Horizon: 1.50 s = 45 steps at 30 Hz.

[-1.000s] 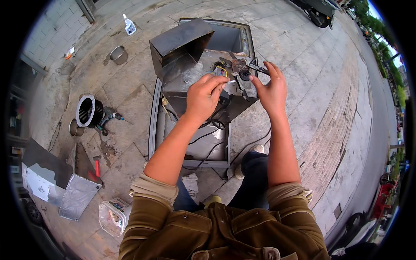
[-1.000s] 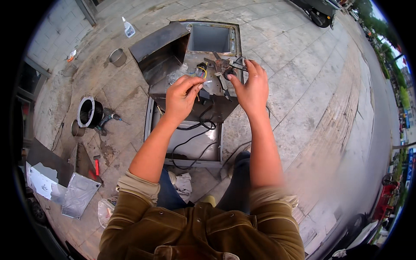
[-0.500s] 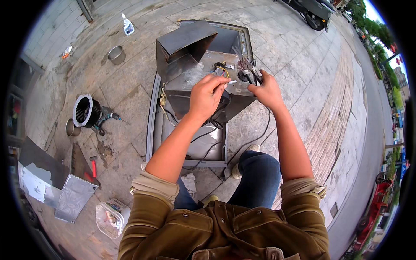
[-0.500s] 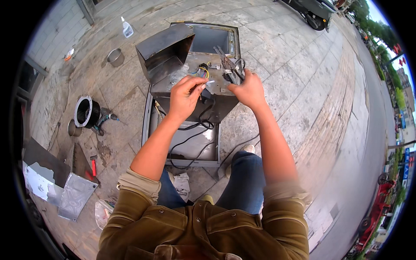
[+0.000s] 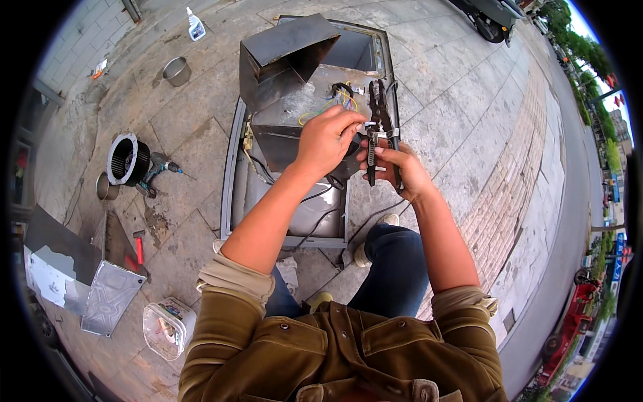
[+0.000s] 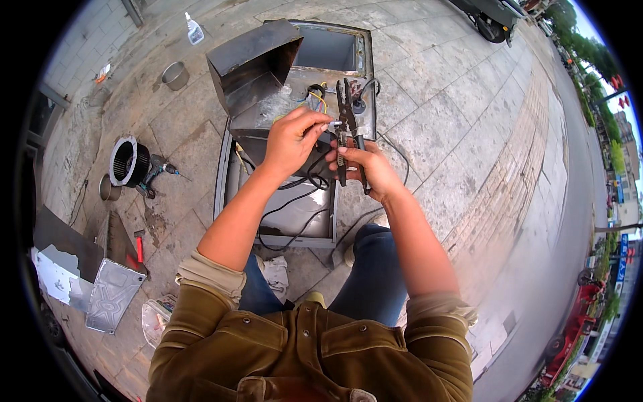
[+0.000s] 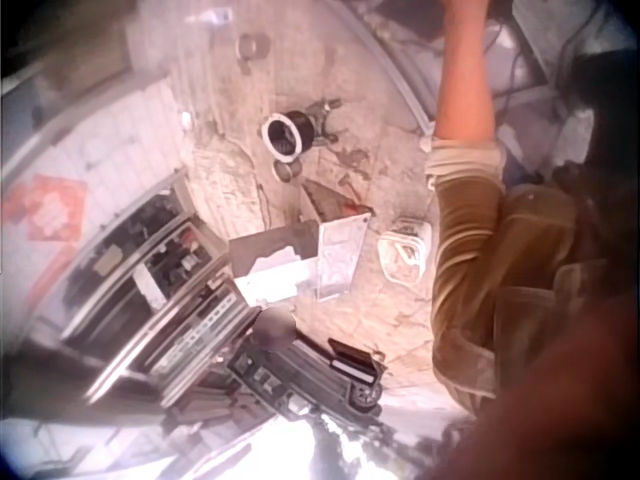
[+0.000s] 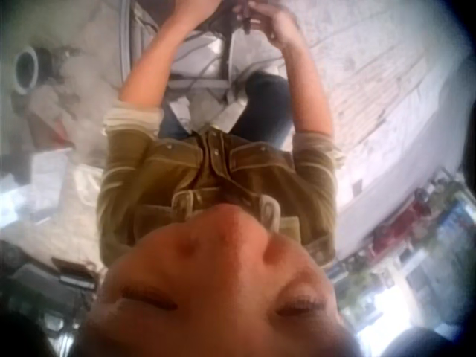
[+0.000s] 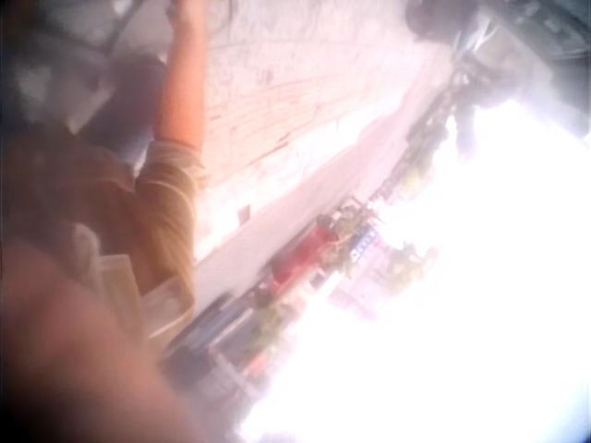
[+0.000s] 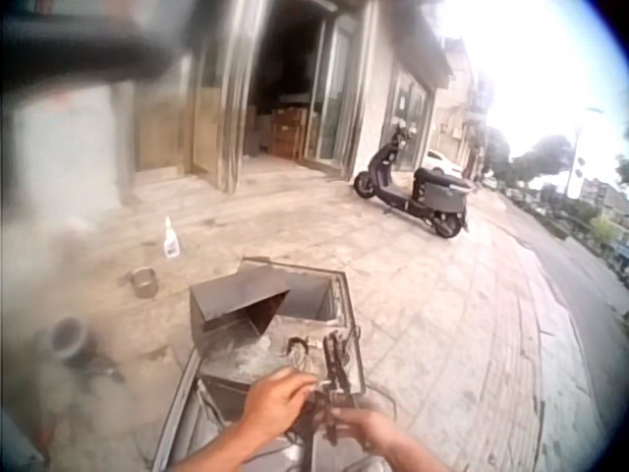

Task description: The person sits on the sidewalk and repairs a metal electrical box. They use pliers to strip and cut wires, then connect them to a white plastic connector. The person handles multiple colored wires and secures the connections.

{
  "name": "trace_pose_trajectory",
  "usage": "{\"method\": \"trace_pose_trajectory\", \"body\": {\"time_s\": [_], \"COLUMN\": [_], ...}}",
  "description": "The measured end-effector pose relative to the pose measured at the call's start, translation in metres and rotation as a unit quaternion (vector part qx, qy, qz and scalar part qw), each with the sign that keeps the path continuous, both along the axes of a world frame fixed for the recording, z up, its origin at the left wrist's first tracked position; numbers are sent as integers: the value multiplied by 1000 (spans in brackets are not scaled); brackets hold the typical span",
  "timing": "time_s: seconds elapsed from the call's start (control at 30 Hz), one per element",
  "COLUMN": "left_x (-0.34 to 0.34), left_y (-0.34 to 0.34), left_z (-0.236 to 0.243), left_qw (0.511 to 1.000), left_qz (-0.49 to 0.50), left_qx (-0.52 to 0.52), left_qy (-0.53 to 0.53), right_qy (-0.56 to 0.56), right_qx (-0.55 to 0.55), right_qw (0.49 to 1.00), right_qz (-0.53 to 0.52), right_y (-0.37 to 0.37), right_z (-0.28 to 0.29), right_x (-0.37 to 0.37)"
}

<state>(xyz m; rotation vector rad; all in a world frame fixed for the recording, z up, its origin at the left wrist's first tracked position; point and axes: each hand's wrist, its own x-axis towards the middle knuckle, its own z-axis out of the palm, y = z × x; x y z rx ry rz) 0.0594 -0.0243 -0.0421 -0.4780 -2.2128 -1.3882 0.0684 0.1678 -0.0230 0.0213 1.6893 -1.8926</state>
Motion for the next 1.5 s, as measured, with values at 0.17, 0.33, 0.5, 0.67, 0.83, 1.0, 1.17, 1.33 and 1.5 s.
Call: {"method": "trace_pose_trajectory", "body": {"time_s": [0.17,0.33,0.5,0.67,0.83,1.0,1.17,1.33,1.5], "left_x": [0,1,1,1,0,1,1,0,0], "left_y": [2,3,3,5,5,6,6,8,9], "left_z": [2,3,0,1,1,2,3,0,-2], "left_qw": [1000,1000,1000,1000,1000,1000,1000,1000,1000], "left_qz": [-1,9,13,13,15,14,16,17,22], "left_qx": [-2,-10,-15,-14,-14,-7,-8,-17,-20], "left_qy": [-8,-4,3,2,-5,-18,-15,-2,3], "right_qy": [9,32,54,69,65,58,60,105,118], "right_qx": [28,60,56,57,52,41,43,51,65], "right_qw": [1000,997,996,995,995,996,996,990,987], "right_qz": [-10,-18,-50,-53,-48,-48,-53,-75,-87], "right_y": [-8,-14,-21,-21,-22,-22,-23,-25,-30], "right_z": [1,-3,-5,-10,-9,-9,-10,-22,-29], "right_x": [2,3,7,6,6,6,6,5,3]}}
